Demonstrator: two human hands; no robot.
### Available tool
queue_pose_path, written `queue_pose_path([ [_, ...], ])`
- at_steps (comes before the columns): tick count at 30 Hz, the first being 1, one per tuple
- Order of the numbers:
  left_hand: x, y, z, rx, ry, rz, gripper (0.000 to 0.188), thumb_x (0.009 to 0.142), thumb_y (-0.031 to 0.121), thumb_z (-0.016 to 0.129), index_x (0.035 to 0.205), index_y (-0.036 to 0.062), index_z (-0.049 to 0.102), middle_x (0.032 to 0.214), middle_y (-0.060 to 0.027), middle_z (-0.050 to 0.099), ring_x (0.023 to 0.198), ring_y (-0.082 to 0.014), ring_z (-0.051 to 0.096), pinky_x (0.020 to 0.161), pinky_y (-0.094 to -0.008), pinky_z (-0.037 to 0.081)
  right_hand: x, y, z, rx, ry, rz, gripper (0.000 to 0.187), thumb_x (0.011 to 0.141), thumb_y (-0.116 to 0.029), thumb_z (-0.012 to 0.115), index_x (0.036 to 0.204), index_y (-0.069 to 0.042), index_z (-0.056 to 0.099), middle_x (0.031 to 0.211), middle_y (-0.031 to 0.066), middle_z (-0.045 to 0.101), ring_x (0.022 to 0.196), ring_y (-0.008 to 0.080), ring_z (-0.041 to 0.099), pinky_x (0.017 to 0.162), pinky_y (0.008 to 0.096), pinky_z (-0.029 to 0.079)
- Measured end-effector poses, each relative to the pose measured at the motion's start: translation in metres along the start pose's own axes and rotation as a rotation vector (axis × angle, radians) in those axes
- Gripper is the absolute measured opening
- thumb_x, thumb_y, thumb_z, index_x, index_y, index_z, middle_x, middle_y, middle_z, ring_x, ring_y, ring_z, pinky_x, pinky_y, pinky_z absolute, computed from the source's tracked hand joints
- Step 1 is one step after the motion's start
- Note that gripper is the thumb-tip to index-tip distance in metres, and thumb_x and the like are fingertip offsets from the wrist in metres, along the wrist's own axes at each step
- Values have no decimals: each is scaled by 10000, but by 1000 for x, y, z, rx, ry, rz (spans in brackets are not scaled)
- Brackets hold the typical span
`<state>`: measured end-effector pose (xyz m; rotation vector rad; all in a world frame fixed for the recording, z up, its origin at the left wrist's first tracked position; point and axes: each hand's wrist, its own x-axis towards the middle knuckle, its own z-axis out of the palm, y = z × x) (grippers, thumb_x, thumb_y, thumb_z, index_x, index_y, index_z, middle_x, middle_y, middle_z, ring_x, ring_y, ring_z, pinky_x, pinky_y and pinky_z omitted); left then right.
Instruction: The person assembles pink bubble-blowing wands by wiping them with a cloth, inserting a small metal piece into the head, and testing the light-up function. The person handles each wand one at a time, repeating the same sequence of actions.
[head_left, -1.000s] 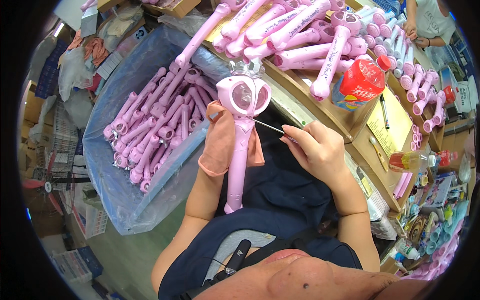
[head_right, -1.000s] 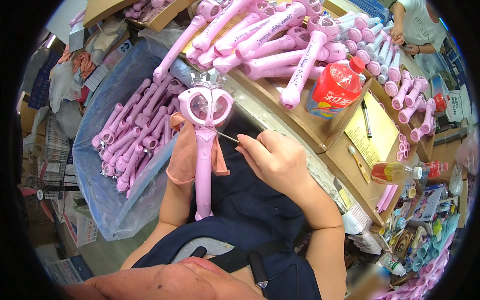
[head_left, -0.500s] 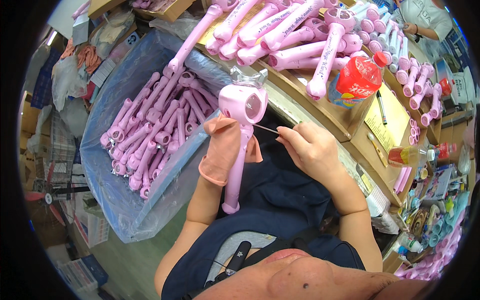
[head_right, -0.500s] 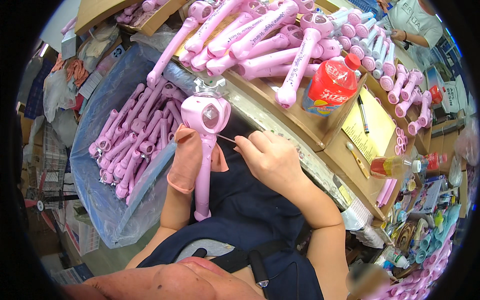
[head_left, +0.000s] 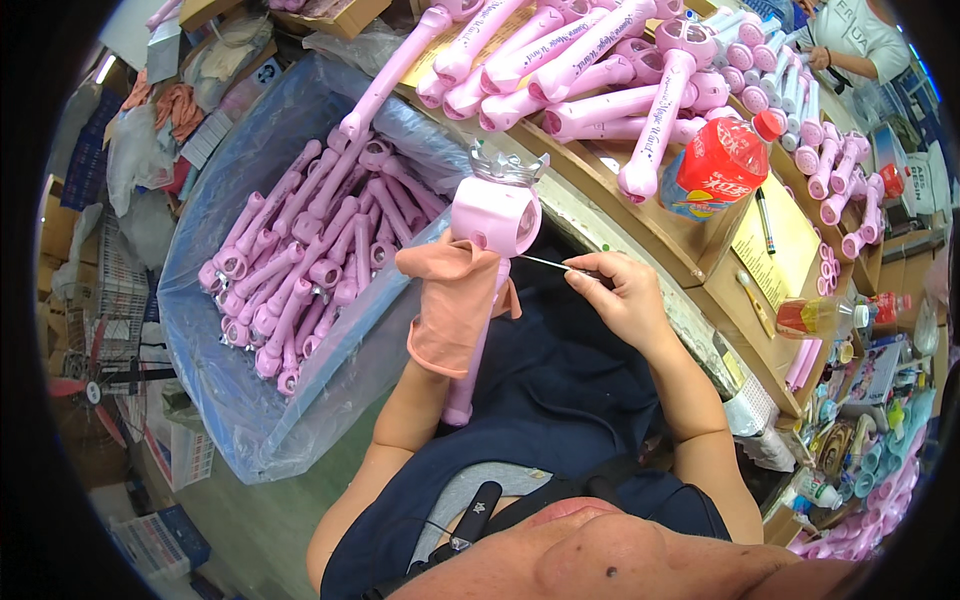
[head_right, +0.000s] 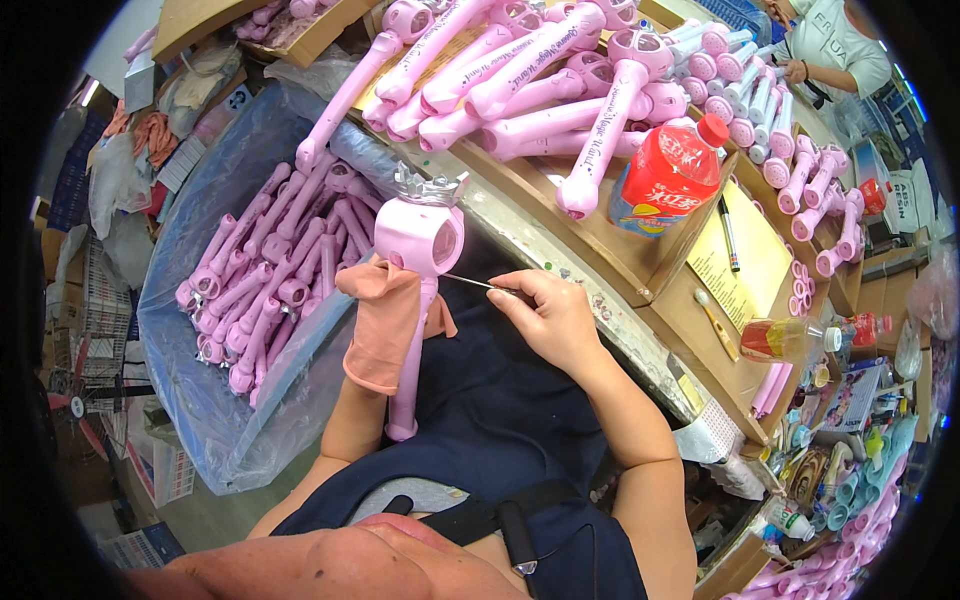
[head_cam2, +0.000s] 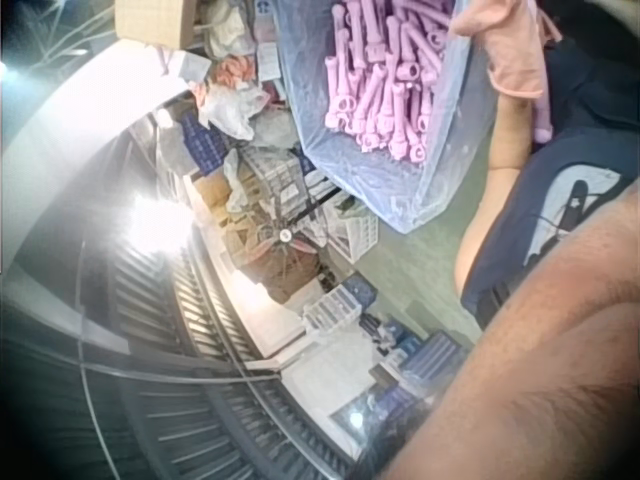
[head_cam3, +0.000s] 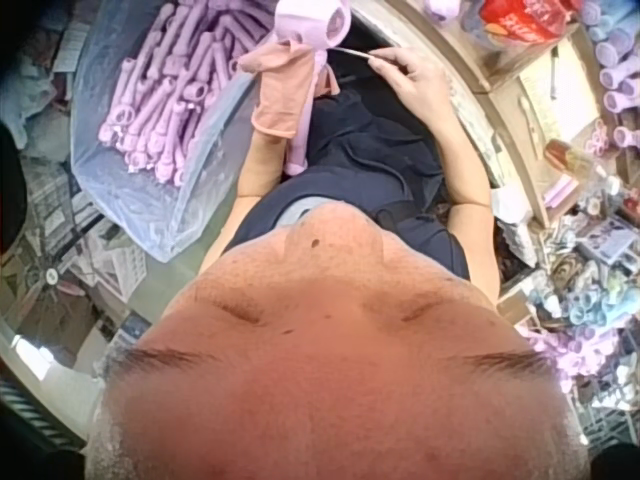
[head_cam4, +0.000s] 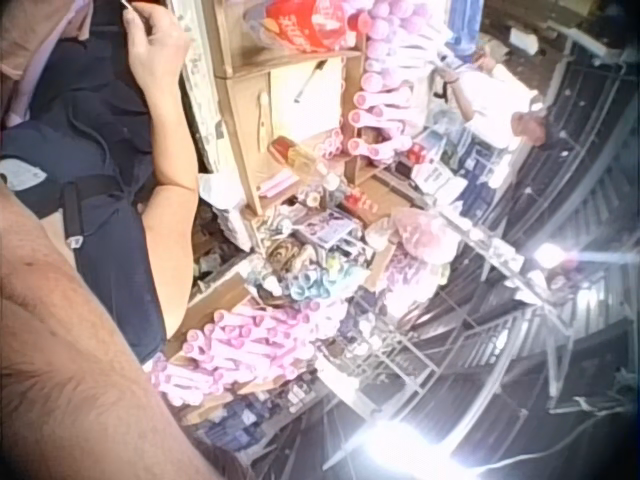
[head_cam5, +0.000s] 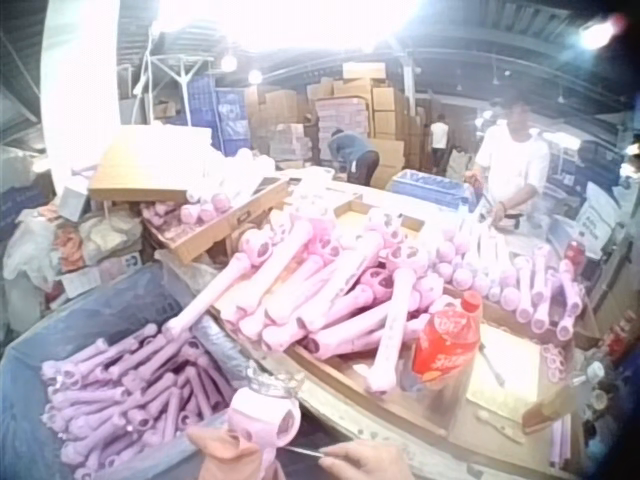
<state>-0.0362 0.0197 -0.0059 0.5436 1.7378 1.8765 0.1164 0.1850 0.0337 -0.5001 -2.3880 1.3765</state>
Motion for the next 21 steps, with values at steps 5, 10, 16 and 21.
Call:
queue_pose_path([
  [5,-8,28,15,-106,39,-68,299,880,154,661,1082,-3,507,722,-31,530,488,-138,518,422,-289,459,0,4,5,382,-79,365,240,902,-196,689,1064,-19,695,865,89,711,761,111,657,690,269,508],
  [10,-3,36,8,-221,37,-127,220,852,90,654,957,18,475,722,-9,495,517,-104,457,471,-262,438,-33,12,-25,-207,118,-159,158,834,-97,729,975,-31,699,848,113,680,745,245,643,682,329,509],
  [16,0,56,-7,-970,182,-348,174,892,214,551,855,66,467,698,-22,473,595,-114,452,565,-263,473,-116,56,-146,-563,612,131,152,866,-27,659,1014,-3,680,976,108,635,884,219,635,818,311,525],
  [21,4,74,9,-1082,51,-247,577,993,563,352,1169,47,539,699,-156,604,502,-255,584,458,-366,537,-121,63,-114,-759,755,-82,333,833,-108,705,1139,-5,626,1125,128,632,1070,297,579,961,397,435],
])
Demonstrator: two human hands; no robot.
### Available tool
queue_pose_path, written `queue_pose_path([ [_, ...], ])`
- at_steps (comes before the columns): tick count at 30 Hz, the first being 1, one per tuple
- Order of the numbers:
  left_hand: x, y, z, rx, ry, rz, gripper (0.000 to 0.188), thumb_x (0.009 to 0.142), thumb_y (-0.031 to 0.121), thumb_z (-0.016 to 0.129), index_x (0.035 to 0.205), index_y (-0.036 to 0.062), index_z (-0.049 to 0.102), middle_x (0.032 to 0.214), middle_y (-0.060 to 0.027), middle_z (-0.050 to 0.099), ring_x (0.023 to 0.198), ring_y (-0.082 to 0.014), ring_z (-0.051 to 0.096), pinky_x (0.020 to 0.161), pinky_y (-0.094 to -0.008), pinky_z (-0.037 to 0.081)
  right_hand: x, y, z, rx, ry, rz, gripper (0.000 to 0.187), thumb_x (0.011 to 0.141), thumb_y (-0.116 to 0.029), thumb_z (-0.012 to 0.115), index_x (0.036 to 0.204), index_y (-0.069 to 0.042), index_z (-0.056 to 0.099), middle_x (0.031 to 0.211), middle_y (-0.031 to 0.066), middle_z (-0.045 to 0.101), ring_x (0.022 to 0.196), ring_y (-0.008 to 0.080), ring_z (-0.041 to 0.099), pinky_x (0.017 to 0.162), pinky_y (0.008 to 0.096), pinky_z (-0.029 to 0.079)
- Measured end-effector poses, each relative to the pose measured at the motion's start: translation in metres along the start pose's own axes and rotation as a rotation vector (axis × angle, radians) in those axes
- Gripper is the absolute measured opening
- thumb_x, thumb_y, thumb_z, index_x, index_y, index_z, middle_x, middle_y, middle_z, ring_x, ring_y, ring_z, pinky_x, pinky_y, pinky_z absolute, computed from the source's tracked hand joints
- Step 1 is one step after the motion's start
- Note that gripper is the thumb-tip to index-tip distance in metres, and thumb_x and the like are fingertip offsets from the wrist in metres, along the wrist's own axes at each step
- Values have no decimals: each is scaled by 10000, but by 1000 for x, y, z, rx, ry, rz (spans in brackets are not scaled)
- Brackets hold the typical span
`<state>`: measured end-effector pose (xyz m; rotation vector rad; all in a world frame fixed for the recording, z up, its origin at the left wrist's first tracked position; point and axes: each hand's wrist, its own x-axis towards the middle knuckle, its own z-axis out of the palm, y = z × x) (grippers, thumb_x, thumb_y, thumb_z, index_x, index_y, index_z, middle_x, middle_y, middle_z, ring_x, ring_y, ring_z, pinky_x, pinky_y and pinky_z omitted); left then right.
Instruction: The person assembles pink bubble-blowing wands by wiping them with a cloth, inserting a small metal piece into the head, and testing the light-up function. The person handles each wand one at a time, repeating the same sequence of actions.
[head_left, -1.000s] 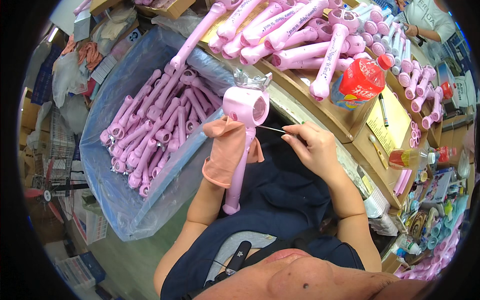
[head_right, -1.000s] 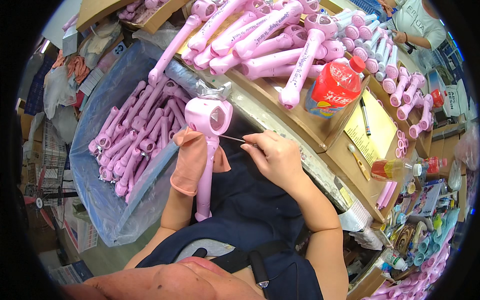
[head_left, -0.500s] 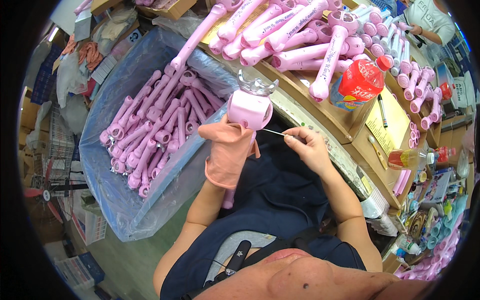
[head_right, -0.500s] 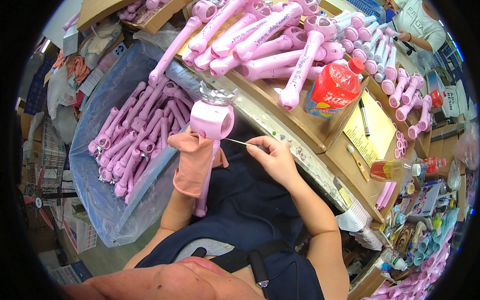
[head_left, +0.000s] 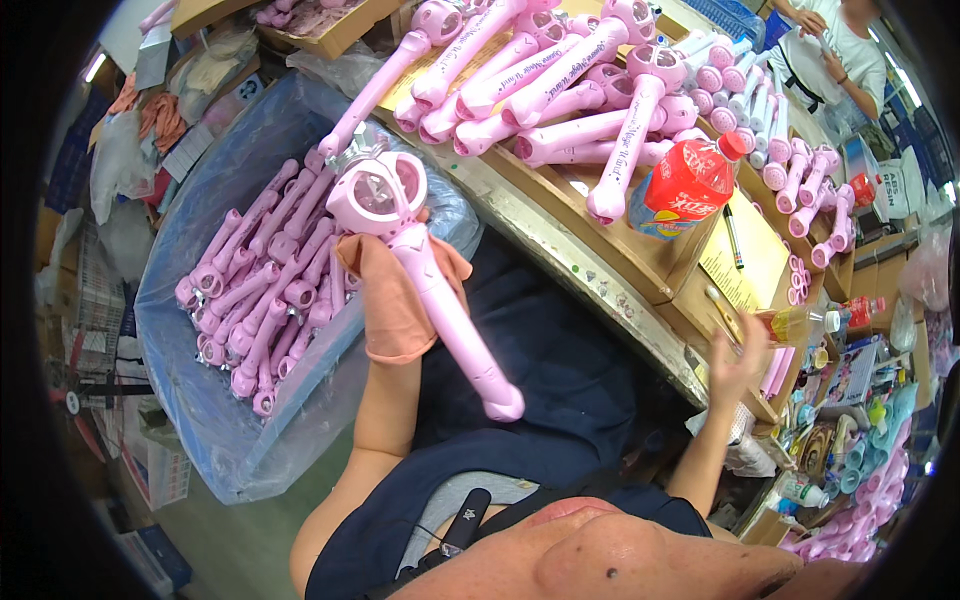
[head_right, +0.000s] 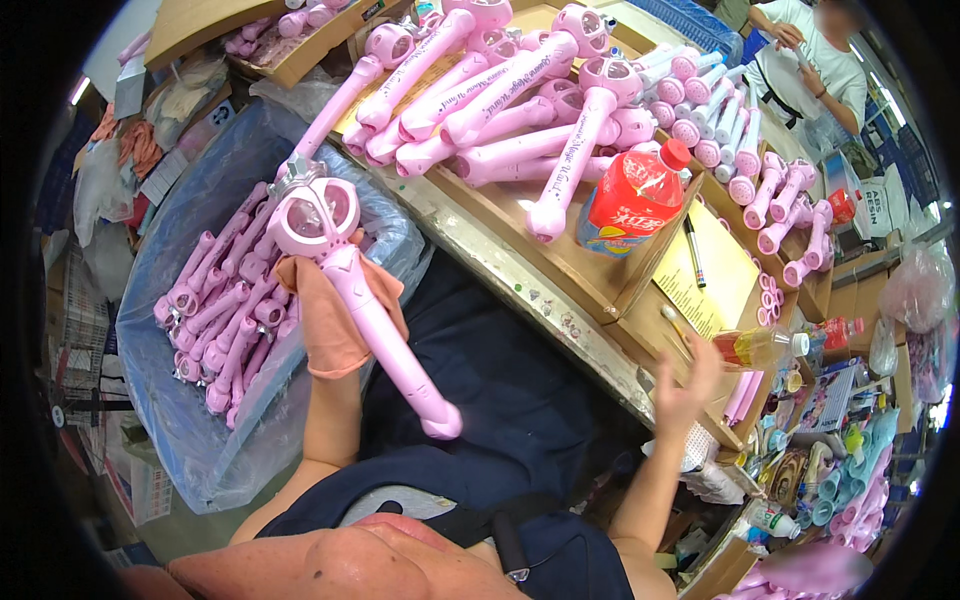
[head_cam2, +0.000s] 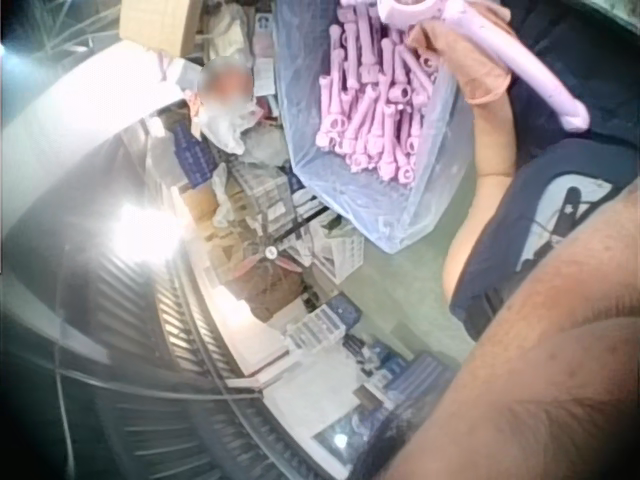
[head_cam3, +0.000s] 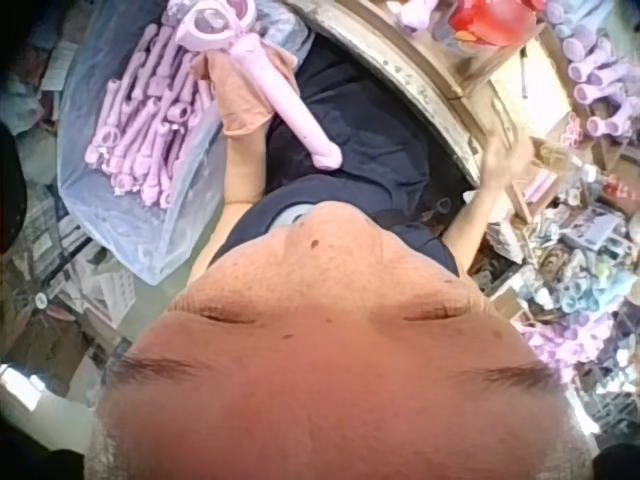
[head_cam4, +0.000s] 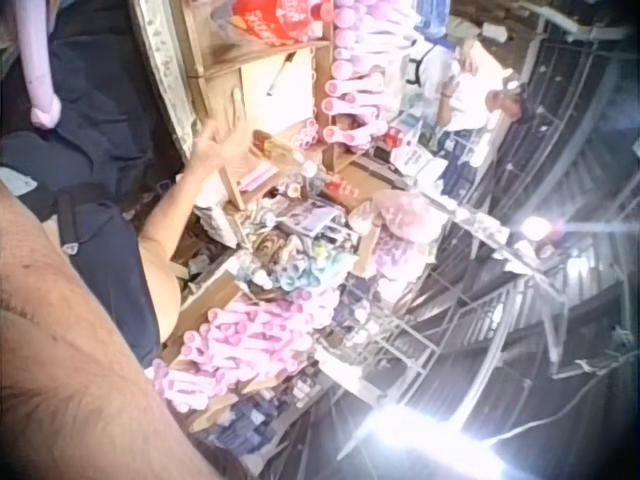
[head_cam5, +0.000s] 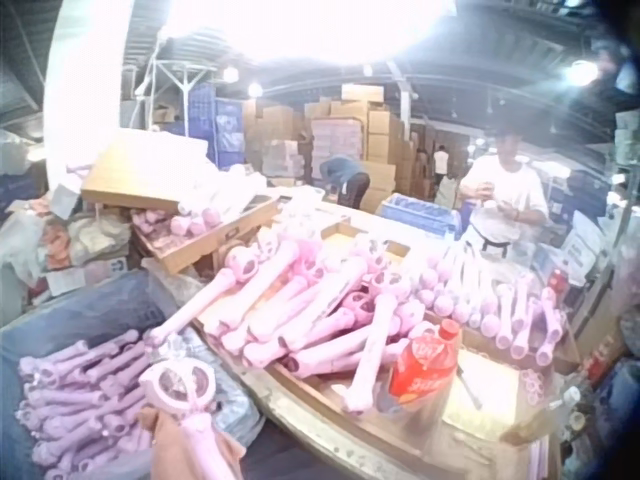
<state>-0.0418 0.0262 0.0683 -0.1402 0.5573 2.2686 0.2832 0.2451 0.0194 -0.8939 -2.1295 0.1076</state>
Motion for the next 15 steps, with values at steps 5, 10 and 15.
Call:
queue_pose_path([
  [5,-4,-12,7,355,-24,146,589,968,606,294,1142,87,513,678,-224,626,402,-372,579,365,-421,512,-29,-135,75,1052,-1067,48,879,729,-276,825,1443,-71,356,1259,145,565,1056,256,605,936,381,494],
  [10,-13,22,-16,148,-180,317,553,989,552,349,1197,68,517,952,-186,659,798,-314,668,743,-405,570,-17,-188,101,1268,-1228,109,804,808,-122,739,1471,-60,287,1161,109,557,985,195,614,846,346,521],
  [15,-45,58,-62,49,268,441,656,1006,537,414,1431,39,376,1307,-127,552,1197,-267,543,1095,-427,391,86,-208,152,1480,-735,183,610,821,-113,711,1340,-20,403,1066,75,571,885,155,590,760,309,523],
])
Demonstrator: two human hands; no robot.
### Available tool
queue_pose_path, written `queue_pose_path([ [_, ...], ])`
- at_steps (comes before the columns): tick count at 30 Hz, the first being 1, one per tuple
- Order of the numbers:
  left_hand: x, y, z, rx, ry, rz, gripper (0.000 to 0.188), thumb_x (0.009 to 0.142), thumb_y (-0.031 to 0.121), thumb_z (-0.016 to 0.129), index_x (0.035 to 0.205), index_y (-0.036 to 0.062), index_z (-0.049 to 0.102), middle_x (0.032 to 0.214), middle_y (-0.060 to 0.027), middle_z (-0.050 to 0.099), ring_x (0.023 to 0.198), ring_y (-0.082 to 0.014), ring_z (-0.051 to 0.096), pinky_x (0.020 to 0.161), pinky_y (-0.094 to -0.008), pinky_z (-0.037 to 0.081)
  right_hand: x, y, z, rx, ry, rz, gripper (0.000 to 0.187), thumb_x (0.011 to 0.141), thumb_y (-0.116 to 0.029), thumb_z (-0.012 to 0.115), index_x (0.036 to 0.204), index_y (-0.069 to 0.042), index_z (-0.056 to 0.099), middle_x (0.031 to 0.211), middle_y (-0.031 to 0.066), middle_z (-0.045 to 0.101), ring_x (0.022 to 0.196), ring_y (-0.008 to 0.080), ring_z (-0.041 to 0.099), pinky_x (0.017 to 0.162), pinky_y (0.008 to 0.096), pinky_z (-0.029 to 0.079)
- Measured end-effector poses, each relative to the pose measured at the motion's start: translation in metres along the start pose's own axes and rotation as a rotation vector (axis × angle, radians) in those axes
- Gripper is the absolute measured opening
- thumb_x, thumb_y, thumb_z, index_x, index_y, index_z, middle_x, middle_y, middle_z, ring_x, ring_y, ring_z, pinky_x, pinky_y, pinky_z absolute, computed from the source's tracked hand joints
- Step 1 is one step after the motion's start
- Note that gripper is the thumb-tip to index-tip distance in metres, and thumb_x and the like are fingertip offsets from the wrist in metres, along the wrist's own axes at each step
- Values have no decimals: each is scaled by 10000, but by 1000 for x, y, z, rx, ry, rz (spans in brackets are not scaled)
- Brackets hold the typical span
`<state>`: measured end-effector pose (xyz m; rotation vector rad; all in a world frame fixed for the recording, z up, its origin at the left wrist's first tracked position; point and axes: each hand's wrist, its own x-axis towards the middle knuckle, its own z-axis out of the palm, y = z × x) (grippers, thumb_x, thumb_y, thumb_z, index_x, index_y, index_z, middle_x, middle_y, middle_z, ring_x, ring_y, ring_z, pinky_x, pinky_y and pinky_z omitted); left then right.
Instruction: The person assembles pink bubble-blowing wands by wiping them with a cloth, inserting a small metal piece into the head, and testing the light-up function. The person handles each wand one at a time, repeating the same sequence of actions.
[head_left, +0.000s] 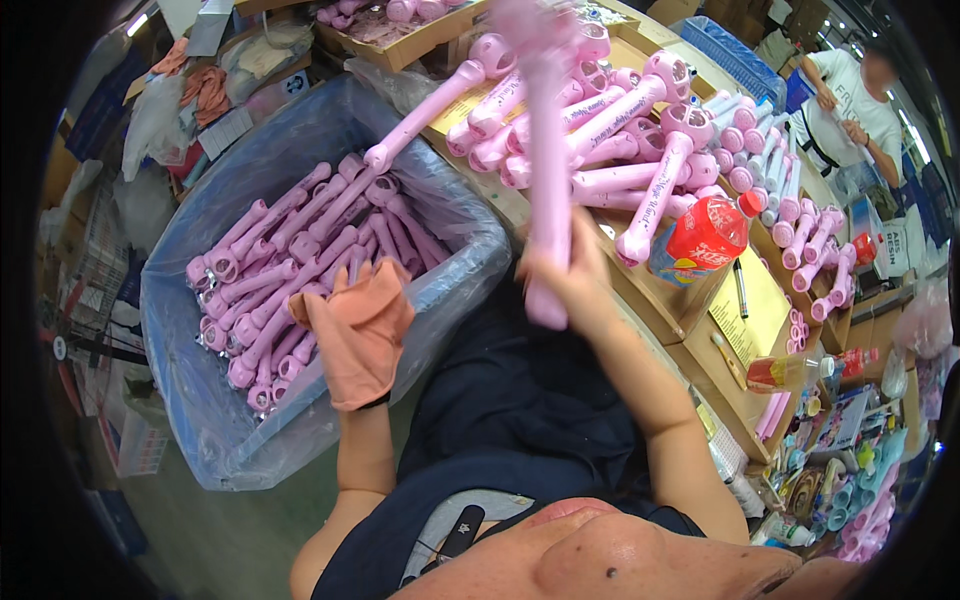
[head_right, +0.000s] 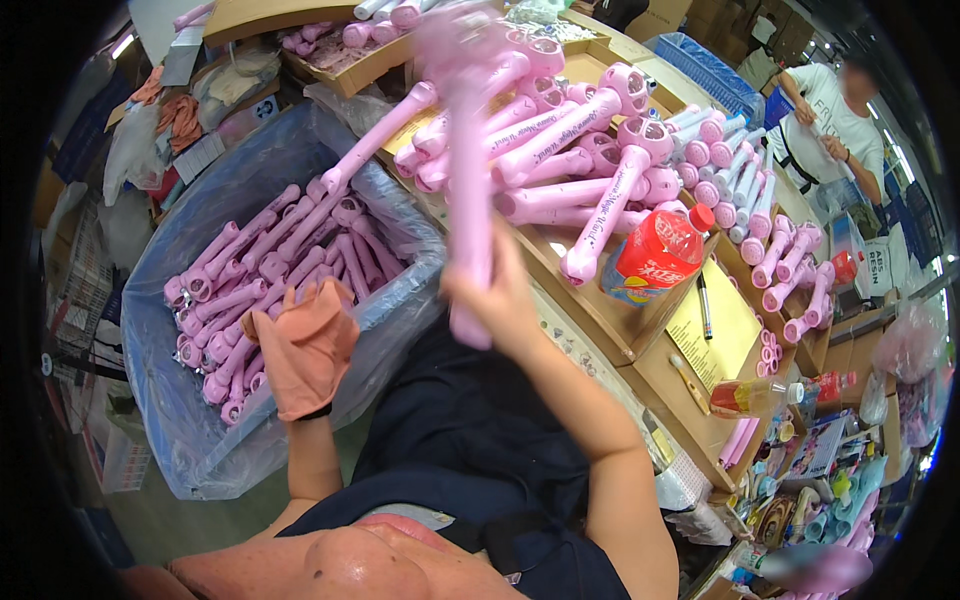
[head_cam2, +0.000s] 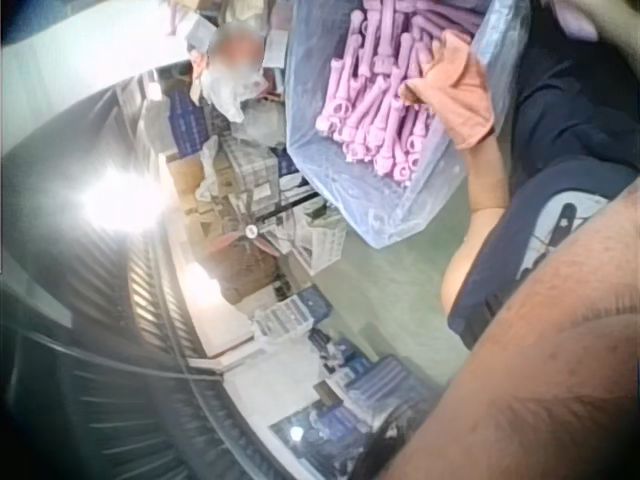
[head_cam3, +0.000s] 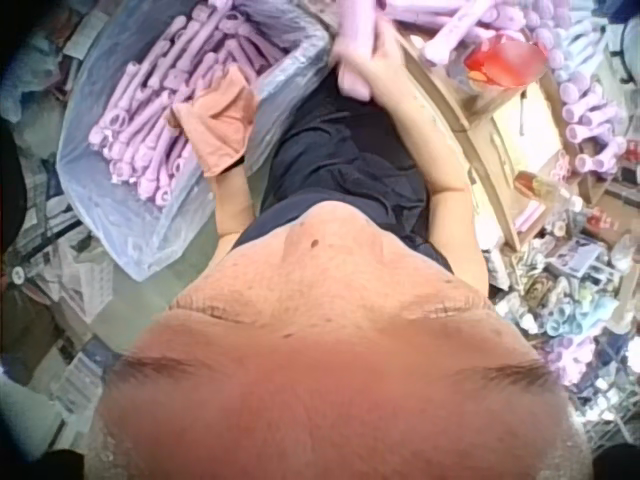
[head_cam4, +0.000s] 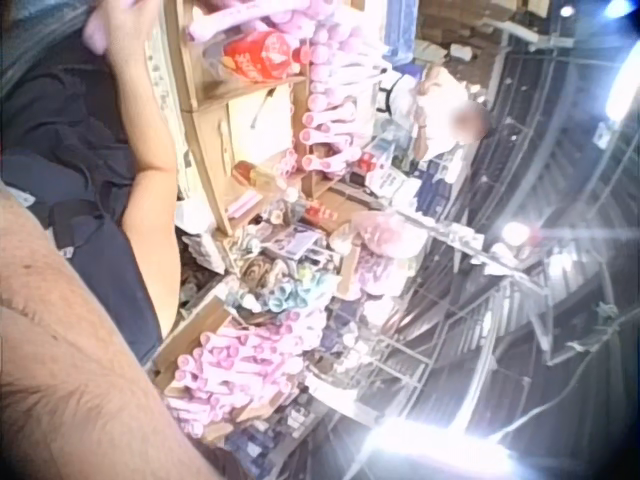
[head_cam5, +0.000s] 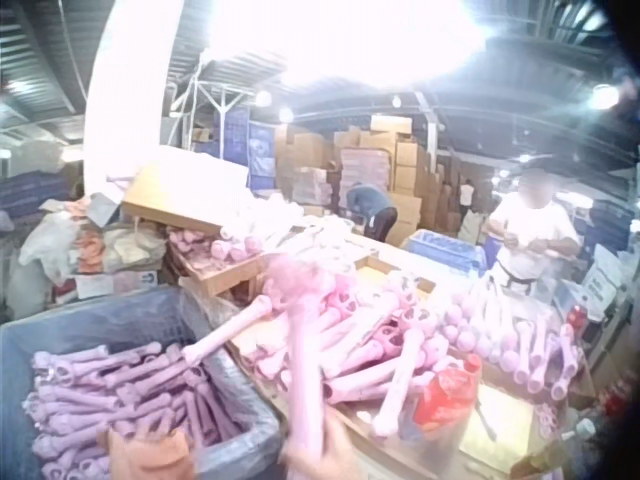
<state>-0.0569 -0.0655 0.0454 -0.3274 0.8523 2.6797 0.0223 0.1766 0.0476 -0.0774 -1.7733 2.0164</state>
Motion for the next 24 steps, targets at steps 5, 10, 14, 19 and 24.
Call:
queue_pose_path([
  [5,-14,11,-34,25,-107,-42,630,948,265,620,1413,-12,296,1193,-130,578,1114,-238,576,999,-442,467,159,-3,-40,-5,362,-30,298,864,-136,658,1073,30,525,854,95,619,685,166,620,585,306,520],
  [10,-14,16,-59,-94,-129,-188,668,942,438,547,1333,2,226,1103,-185,501,989,-259,578,747,-436,578,223,18,-72,-33,444,-12,194,865,-134,651,973,12,583,789,98,647,659,172,637,567,314,529],
  [14,2,45,-84,655,-227,184,589,911,430,556,1272,41,299,1087,-122,521,982,-240,577,824,-476,530,232,29,-80,228,541,86,190,861,-139,677,956,12,613,824,92,645,673,183,643,575,312,528],
  [19,45,106,-114,1747,17,869,511,864,405,577,1201,82,370,1037,-73,517,939,-245,584,787,-485,491,234,39,-96,149,450,95,192,915,-183,668,911,0,611,815,67,639,660,155,613,566,311,502],
  [24,88,169,-162,2751,213,908,435,818,379,599,1131,122,442,986,-24,513,895,-249,590,750,-495,453,241,40,-89,-362,475,216,379,900,-259,647,1156,-33,482,1041,131,517,836,306,573,646,689,549],
])
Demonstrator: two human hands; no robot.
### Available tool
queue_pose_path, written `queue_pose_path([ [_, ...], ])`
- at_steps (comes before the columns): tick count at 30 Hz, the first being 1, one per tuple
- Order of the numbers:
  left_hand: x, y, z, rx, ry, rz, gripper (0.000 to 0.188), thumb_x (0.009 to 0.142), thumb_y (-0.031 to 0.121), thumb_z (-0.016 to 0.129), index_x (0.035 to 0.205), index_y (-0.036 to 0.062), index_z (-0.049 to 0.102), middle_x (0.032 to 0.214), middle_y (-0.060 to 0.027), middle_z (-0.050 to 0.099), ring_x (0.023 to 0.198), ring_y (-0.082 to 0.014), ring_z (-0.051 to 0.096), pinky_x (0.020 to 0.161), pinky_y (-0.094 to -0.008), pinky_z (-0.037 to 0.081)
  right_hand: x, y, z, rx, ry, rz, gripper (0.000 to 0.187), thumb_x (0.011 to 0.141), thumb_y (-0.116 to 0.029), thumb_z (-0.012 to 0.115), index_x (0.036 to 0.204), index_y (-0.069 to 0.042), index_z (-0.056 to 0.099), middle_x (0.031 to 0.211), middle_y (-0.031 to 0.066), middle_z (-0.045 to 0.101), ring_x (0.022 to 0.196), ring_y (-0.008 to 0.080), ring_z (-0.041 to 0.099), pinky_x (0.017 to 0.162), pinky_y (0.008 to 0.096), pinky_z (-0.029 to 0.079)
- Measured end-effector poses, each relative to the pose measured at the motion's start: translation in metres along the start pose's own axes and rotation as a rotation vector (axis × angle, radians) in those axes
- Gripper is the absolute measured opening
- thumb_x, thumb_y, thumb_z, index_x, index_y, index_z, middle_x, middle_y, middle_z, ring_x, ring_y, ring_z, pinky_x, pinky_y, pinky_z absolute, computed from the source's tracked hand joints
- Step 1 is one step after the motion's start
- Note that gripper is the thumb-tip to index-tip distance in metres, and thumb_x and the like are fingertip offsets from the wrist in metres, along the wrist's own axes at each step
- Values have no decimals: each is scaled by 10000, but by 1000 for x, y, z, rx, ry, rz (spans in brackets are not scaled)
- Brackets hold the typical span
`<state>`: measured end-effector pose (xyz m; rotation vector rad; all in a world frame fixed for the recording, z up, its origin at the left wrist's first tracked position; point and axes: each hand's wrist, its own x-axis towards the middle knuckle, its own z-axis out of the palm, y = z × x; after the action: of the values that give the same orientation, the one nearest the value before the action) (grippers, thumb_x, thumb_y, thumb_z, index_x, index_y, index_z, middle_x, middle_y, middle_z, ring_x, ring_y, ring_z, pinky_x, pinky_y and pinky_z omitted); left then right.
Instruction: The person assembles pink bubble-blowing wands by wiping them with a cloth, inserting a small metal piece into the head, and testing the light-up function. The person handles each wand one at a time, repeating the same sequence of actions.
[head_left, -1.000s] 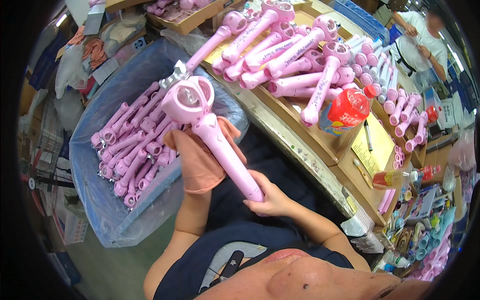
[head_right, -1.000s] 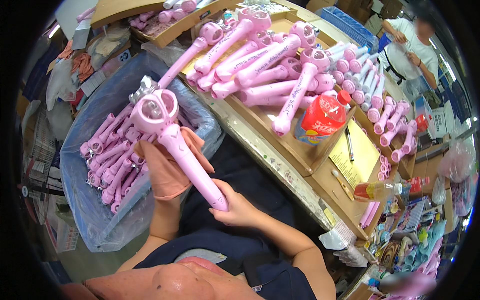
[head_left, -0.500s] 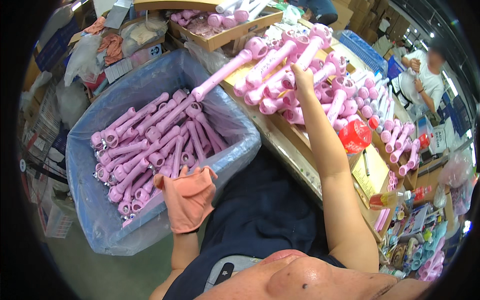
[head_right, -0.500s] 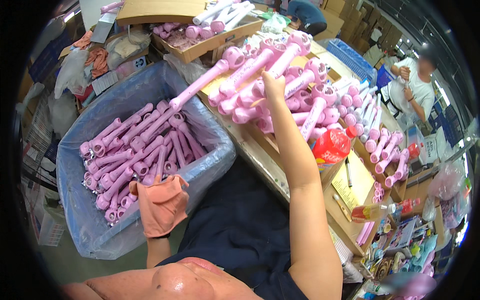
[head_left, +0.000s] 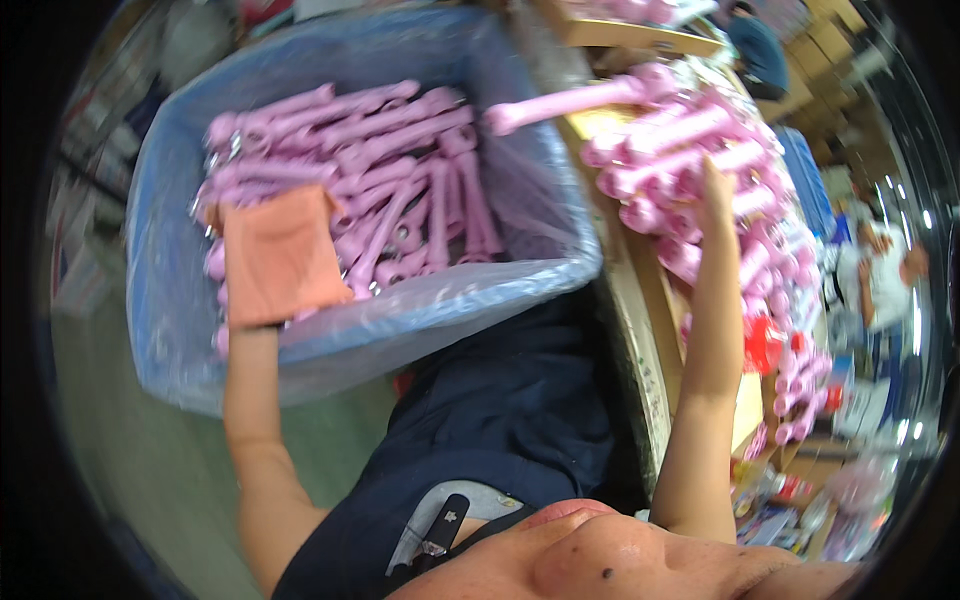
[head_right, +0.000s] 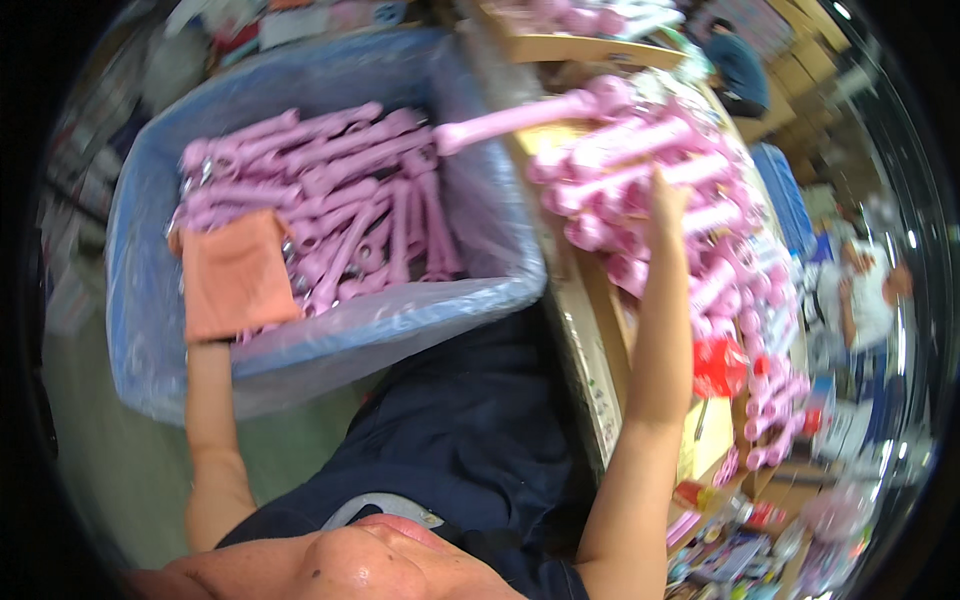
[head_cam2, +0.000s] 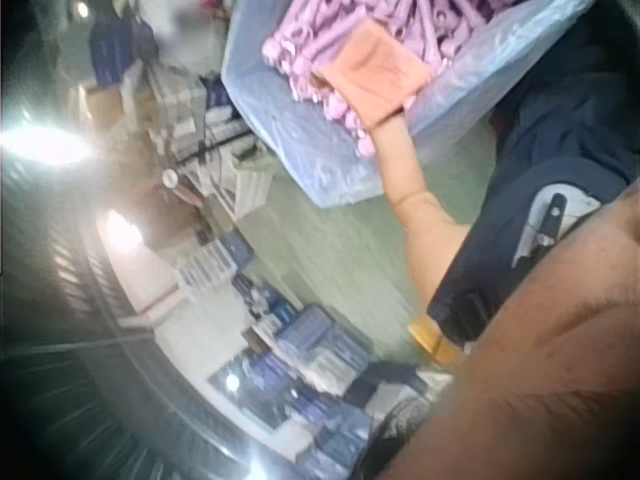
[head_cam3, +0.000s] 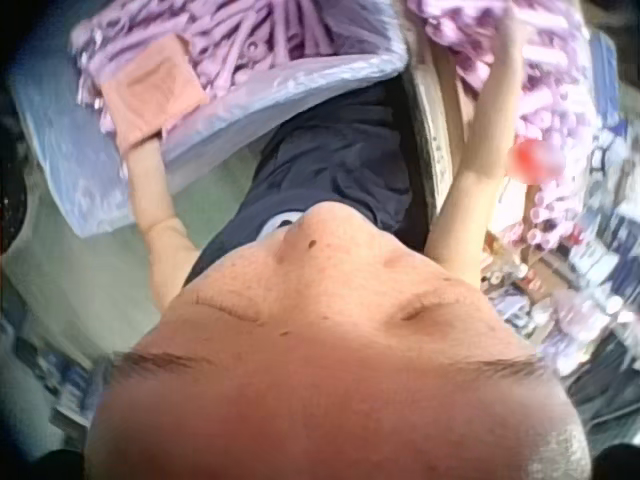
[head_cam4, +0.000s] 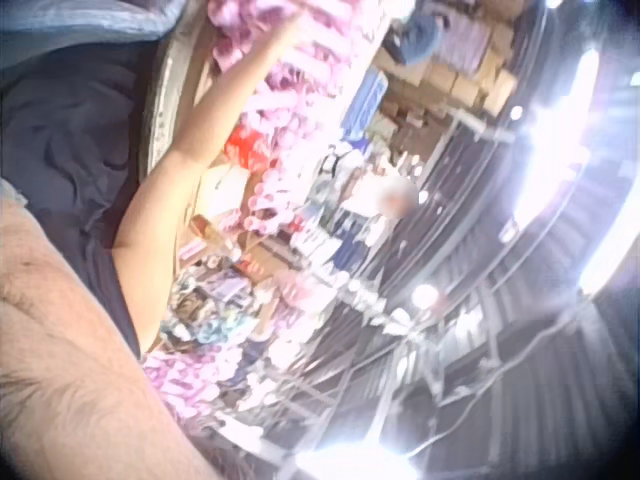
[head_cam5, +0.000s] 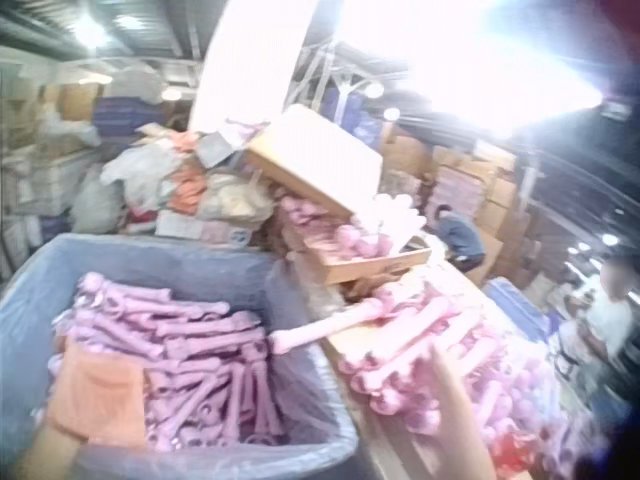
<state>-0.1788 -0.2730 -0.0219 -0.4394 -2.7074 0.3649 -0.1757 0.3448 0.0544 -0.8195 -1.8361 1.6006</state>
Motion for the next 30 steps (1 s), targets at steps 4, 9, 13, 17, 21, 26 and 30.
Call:
queue_pose_path([
  [4,1,-38,24,1122,-294,251,377,780,358,616,1075,154,499,946,15,510,861,-253,595,720,-502,423,-40,-19,8,-222,-52,-41,709,938,-329,638,1427,80,328,1295,205,503,1074,290,591,767,370,542],
  [9,-6,-51,15,616,-486,79,408,659,328,696,1019,187,565,932,74,506,826,-209,607,660,-463,377,-133,-15,71,-854,10,-764,572,929,-284,654,1361,43,469,1355,247,500,1259,361,483,1030,415,388],
  [13,-10,-44,0,33,-263,15,509,540,292,767,995,173,576,931,51,519,923,-142,592,689,-423,386,-195,20,174,-792,-750,-1109,376,759,-105,726,1116,-41,623,1190,182,608,1163,376,549,997,424,432],
  [17,-6,-35,-5,296,-226,258,367,599,243,727,922,142,586,873,12,537,953,-130,574,744,-403,396,-223,110,284,-798,-1412,-1222,359,764,-125,661,1116,-63,633,1226,108,583,1175,308,538,958,414,462],
  [21,11,-32,-5,917,-90,441,194,640,215,687,792,139,594,749,-7,545,803,-189,588,730,-414,380,-219,220,368,-1201,-1521,-1266,373,770,-118,597,1137,-66,636,1160,112,600,1192,291,531,935,376,478],
  [26,13,-36,-22,-118,-462,204,129,718,191,650,819,139,590,760,22,557,739,-162,563,677,-396,359,-241,306,412,-1321,-1143,-1459,266,927,-206,481,1022,-119,714,1155,74,676,1115,270,611,1036,440,360],
  [30,7,-37,-23,-71,-237,329,338,694,386,648,987,229,584,939,66,578,898,-183,553,767,-478,316,-239,284,394,-1586,-1404,-1070,272,885,-259,585,1056,-117,741,1153,64,697,1090,266,641,911,459,485],
])
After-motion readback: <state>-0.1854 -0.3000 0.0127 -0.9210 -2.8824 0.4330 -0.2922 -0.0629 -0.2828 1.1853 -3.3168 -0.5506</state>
